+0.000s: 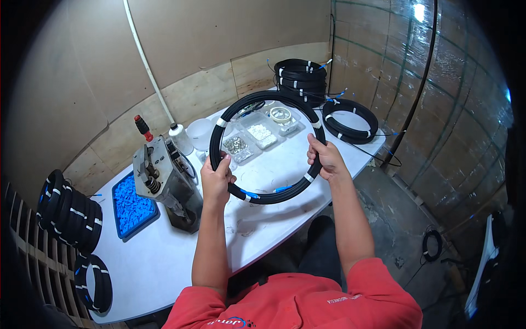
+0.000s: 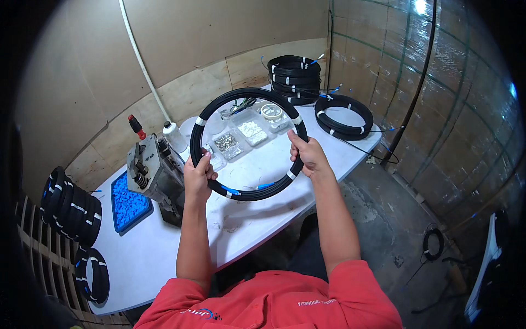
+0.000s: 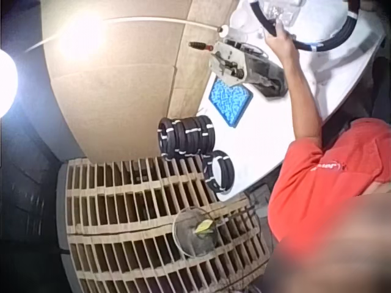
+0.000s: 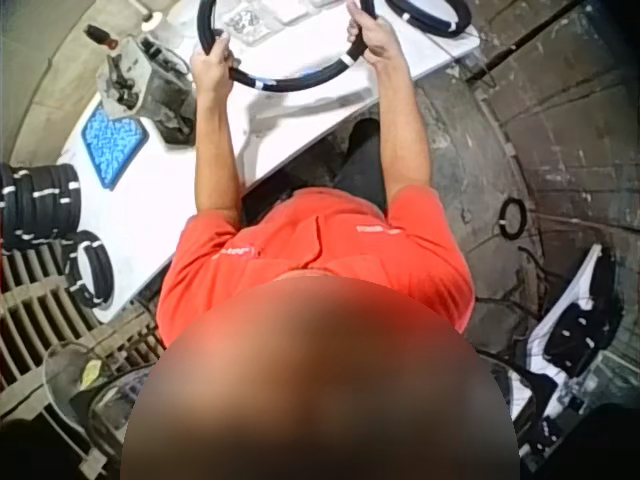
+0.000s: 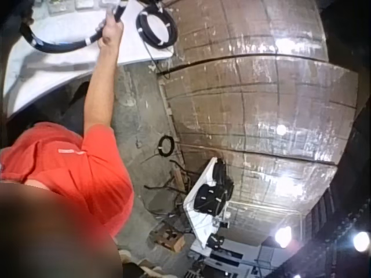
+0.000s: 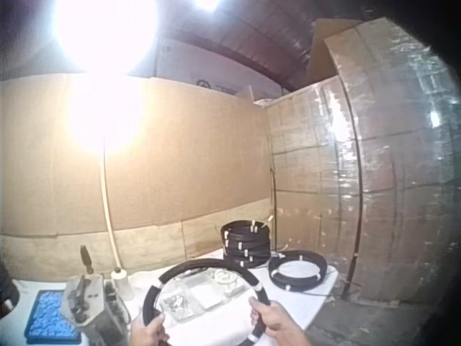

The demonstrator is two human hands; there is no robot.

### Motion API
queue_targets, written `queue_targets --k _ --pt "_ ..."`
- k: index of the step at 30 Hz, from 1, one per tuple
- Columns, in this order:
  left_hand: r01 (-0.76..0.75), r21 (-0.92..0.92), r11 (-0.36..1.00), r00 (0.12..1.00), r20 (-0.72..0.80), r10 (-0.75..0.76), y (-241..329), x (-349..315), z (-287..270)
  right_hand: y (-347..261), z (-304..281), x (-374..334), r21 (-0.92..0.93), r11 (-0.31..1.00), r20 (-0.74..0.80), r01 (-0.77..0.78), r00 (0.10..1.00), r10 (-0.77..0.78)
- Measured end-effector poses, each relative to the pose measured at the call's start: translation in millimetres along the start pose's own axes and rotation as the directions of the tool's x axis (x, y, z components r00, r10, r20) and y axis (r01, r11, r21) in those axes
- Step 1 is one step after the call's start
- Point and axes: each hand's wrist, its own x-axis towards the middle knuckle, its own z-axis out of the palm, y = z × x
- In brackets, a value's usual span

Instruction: Applying white adhesive tape to a coiled black cable at regular intervals to secure it.

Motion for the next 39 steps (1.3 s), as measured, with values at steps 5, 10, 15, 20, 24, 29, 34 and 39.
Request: queue_targets --k 5,10,15,20,24,29,34,39 --pt "0.020 0.049 0.999 1.000 -0.019 -0.019 3.7 7.8 3.3 -5.3 10.4 -8.4 0.036 0.999 -0.080 -0.016 0.997 0.019" --pt "0.147 0.065 0.987 0.989 -0.035 -0.145 11.8 28.7 -7.3 -4.1 19.7 -17.3 0.117 0.992 -0.024 -0.052 0.998 0.055" --pt "0.193 0.122 0.974 0.981 -0.028 -0.191 8.9 28.4 -8.7 -5.8 12.9 -9.5 0.192 0.979 0.043 -0.068 0.997 0.061" --pt "-0.022 0.500 0.866 0.996 -0.066 0.064 1.4 16.7 3.7 6.2 2.3 1.0 -0.014 0.998 -0.057 0.064 0.996 -0.065" --pt "-0.091 0.591 0.802 0.990 -0.037 0.140 -6.1 22.6 -10.1 7.4 11.5 -9.0 0.026 0.997 -0.033 0.076 0.997 -0.075" --pt "-0.138 0.574 0.807 0.988 0.021 0.154 -6.8 19.6 -10.6 4.7 21.0 -18.8 -0.261 0.950 -0.118 0.171 0.971 -0.208" --pt "-0.128 0.628 0.767 0.990 0.033 0.138 -5.8 19.6 -10.0 2.8 21.9 -19.7 -0.280 0.946 -0.134 0.166 0.969 -0.209" --pt "-0.134 0.664 0.736 0.983 -0.006 0.185 -11.8 25.0 -17.1 9.2 20.6 -16.9 -0.250 0.955 -0.113 0.160 0.975 -0.193"
